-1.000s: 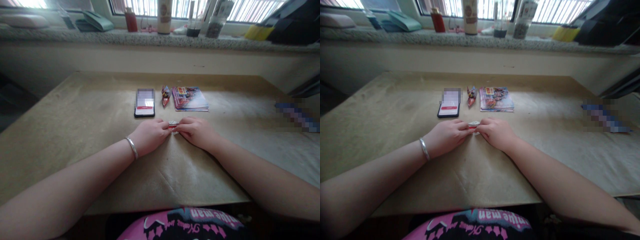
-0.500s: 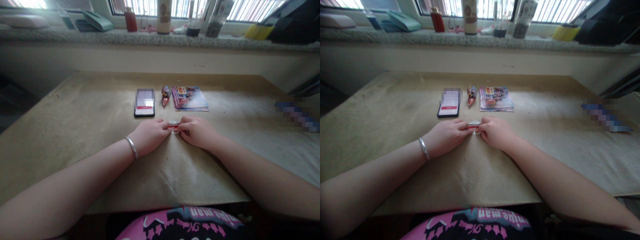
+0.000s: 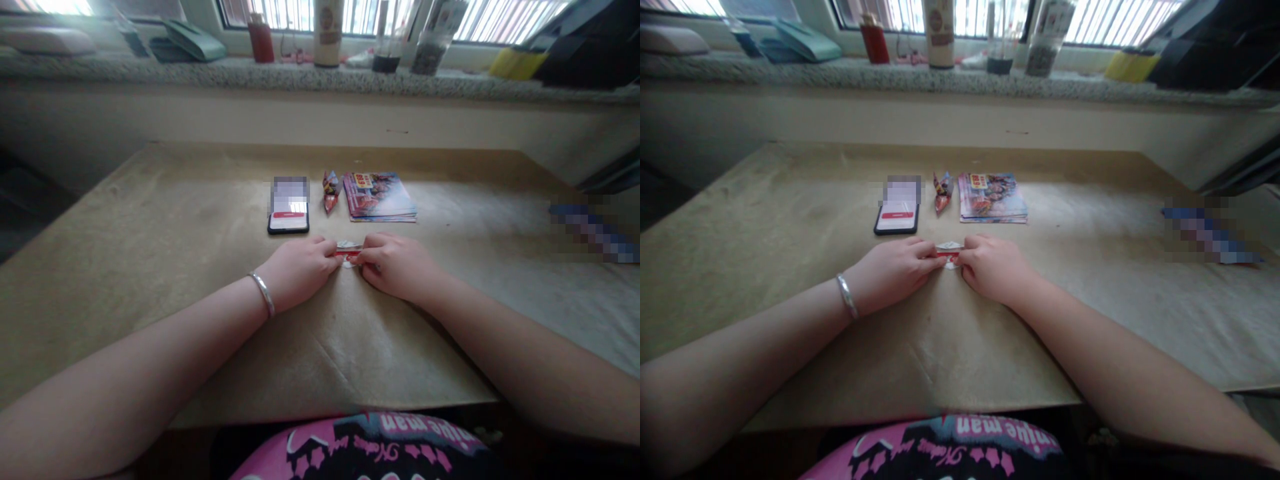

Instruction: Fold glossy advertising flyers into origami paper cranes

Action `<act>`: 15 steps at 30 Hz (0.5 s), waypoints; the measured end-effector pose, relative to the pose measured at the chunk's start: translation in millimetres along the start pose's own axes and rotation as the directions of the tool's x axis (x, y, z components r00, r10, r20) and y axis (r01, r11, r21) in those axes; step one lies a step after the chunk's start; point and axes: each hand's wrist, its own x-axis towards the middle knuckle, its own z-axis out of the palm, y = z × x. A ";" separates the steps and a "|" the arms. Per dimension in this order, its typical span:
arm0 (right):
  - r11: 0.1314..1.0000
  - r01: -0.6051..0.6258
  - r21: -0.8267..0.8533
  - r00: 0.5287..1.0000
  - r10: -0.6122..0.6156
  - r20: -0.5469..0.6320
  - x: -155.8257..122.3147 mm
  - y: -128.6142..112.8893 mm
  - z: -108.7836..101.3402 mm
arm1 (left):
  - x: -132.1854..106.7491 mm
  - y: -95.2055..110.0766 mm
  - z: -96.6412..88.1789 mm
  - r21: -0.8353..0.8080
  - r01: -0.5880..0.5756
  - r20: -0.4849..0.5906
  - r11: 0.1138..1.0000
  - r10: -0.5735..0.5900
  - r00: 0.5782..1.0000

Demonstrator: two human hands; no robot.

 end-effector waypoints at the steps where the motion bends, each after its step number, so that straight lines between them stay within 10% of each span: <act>1: 1.000 -0.010 0.001 1.000 0.010 0.006 0.0 0.1 -1.2 | -0.3 0.3 -0.6 -0.003 0.004 -0.002 1.000 -0.004 1.000; 15: 0.996 -0.060 0.065 0.994 0.054 0.099 -2.2 8.0 -10.9 | -7.5 -19.9 0.8 -0.009 -0.113 0.006 0.994 0.114 0.994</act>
